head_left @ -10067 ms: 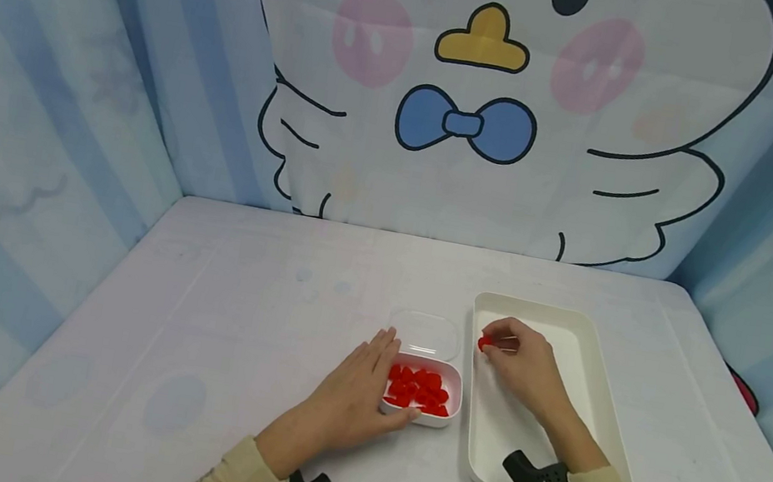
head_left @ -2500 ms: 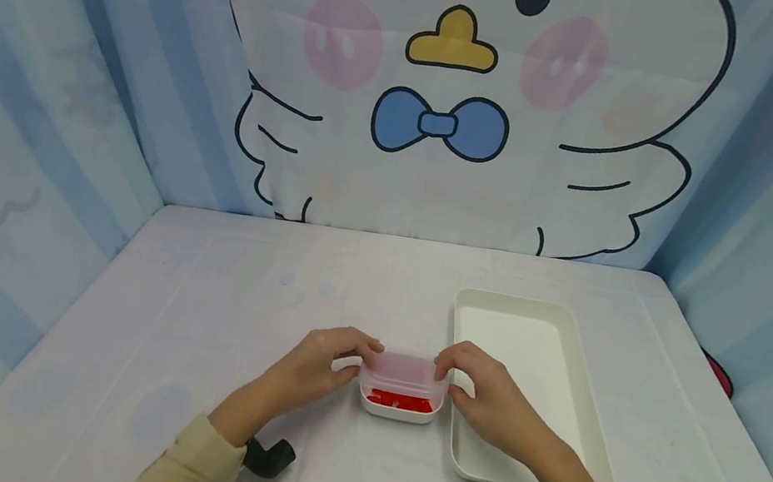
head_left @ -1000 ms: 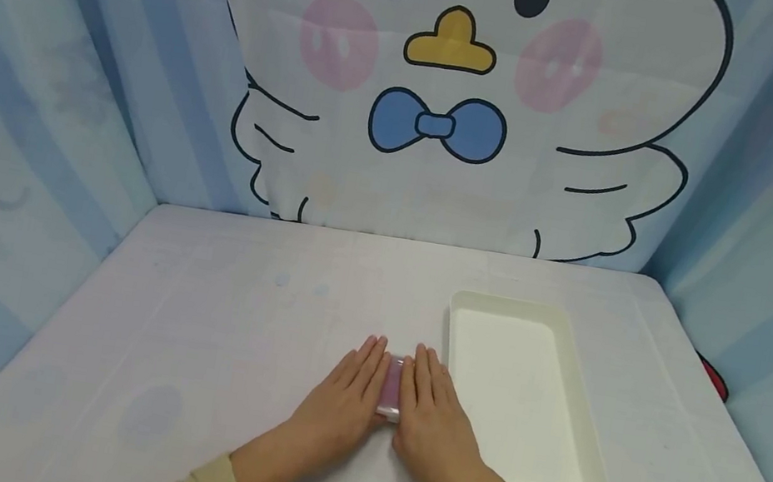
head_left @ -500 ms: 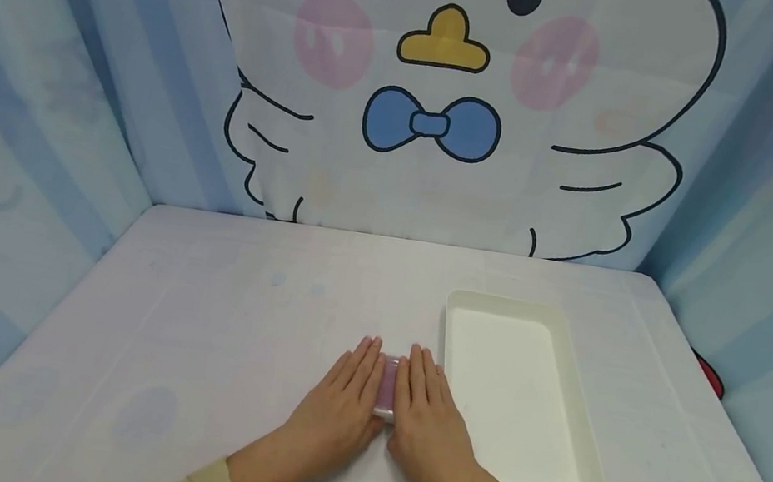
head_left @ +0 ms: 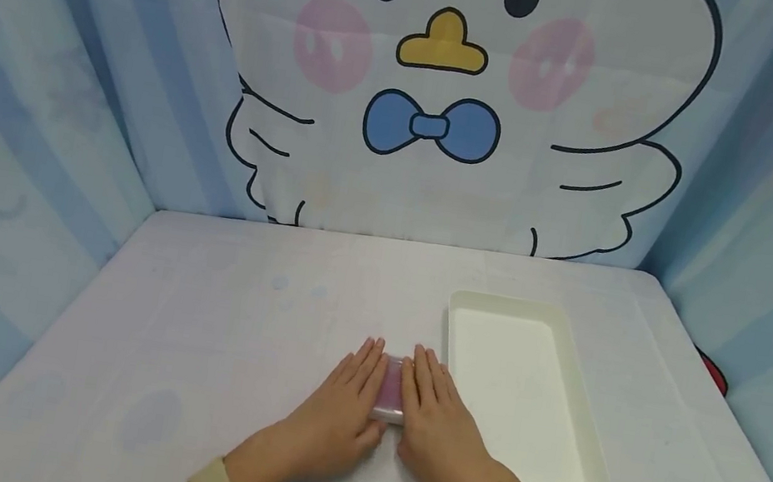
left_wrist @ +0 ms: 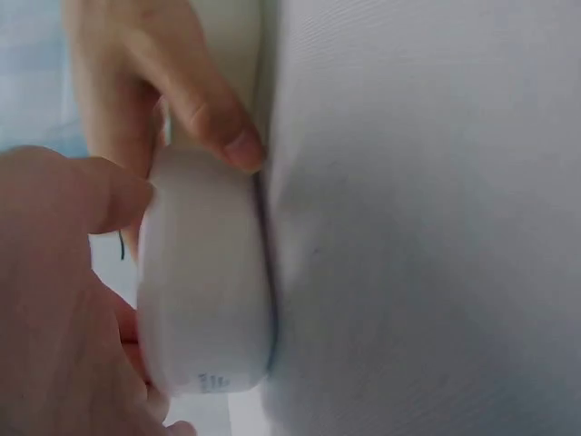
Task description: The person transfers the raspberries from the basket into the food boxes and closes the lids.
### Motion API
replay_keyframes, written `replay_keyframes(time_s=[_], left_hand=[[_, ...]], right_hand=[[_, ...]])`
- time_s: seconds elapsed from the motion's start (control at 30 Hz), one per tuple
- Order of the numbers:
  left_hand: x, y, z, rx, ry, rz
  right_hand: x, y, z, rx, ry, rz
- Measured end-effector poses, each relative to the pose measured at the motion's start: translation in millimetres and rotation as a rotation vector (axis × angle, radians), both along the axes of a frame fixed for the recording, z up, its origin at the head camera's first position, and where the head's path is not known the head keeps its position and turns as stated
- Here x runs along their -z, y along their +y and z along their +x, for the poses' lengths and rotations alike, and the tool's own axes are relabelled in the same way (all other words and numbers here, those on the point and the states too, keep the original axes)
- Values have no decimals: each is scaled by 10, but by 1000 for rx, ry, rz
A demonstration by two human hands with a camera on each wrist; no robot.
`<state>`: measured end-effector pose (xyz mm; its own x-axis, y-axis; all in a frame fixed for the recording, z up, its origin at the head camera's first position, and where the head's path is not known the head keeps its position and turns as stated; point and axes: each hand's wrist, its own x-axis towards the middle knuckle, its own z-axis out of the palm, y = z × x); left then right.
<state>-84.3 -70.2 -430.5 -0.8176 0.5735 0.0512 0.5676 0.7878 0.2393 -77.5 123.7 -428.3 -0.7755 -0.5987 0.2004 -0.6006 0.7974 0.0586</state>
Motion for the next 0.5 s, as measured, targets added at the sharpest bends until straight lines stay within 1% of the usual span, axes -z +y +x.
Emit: replay_keyframes(time_s=[0.07, 0.1, 0.17, 0.2, 0.27, 0.37, 0.43, 0.5], left_hand=[[-33, -26, -18, -1, -83, 72], [-47, -41, -29, -6, -110, 99], [-79, -74, -52, -29, -146, 134], [-95, -92, -65, -42, -150, 144], [-132, -128, -97, -82, -138, 143], [-187, -184, -152, -148, -94, 120], [-215, -221, -190, -192, -54, 94], [-234, -257, -228, -232, -10, 63]], right_hand=[[-30, 34, -9, -10, -69, -50], [-50, 55, -13, -14, -111, -86], [-96, 104, -28, -24, -188, -157], [-121, 133, -36, -31, -220, -189], [-169, 204, -53, -33, -283, -244], [-233, 329, -84, -6, -334, -298], [-265, 422, -113, 43, -340, -319], [-287, 523, -156, 101, -304, -326]])
